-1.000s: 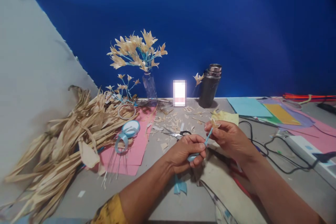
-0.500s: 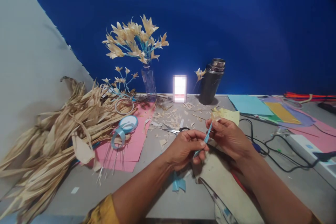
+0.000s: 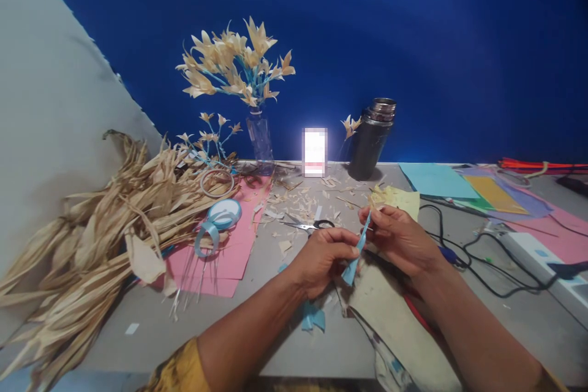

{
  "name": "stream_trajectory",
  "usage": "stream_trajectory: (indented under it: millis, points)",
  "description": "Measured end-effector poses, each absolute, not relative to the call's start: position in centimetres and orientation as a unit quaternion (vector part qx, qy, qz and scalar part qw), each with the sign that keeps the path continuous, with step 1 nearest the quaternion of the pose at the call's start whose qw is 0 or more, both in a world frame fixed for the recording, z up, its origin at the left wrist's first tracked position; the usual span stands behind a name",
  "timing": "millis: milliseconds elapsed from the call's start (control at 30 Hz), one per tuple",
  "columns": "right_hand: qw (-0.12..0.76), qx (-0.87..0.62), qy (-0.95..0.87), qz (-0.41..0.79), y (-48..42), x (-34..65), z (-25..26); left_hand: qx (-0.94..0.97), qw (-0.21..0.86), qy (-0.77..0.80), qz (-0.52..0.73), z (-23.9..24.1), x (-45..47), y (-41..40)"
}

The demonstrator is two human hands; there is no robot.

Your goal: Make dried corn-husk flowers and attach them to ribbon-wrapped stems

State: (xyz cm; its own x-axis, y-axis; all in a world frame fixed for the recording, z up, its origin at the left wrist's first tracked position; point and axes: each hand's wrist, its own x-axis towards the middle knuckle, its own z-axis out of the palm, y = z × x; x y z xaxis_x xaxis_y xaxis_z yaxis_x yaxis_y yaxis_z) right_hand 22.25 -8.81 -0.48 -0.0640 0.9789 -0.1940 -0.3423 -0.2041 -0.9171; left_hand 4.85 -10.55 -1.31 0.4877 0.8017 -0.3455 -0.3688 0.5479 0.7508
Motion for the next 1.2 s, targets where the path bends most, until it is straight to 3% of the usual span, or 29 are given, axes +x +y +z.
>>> stream_trajectory:
  millis: [200,267,333,400,500,600,700,933,1200]
  points:
    - [0.495,-0.464,-0.412,0.608,-9.1,22.7,0.0,0.304,0.784,0.376,0.389,-1.3,4.9,-10.4]
    - [0.465,-0.524,-0.479,0.528,-9.3,24.2,0.4,0.296,0.769,0.389,0.412,-1.2,4.6,-10.2]
    - [0.425,-0.608,-0.556,0.376,-9.5,26.6,0.6,0.286,0.752,0.405,0.435,-1.0,4.2,-9.8]
    - [0.355,-0.669,-0.619,0.207,-9.7,29.2,0.3,0.278,0.736,0.420,0.452,-0.7,3.7,-9.2]
    - [0.183,-0.713,-0.676,0.039,-9.9,32.3,-1.0,0.293,0.715,0.434,0.463,-0.4,3.2,-8.4]
    - [0.026,-0.694,-0.719,-0.025,-10.2,33.6,-2.5,0.319,0.699,0.454,0.452,-0.1,3.6,-7.6]
    - [-0.041,-0.671,-0.740,-0.016,-10.4,33.9,-3.4,0.350,0.692,0.473,0.418,0.0,5.3,-6.3]
    - [-0.035,-0.687,-0.725,-0.004,-10.3,34.0,-3.8,0.359,0.708,0.491,0.359,-2.0,11.5,-2.3]
    - [0.129,-0.697,-0.699,0.094,-10.7,37.8,-4.9,0.335,0.732,0.488,0.336,-4.2,12.7,-1.3]
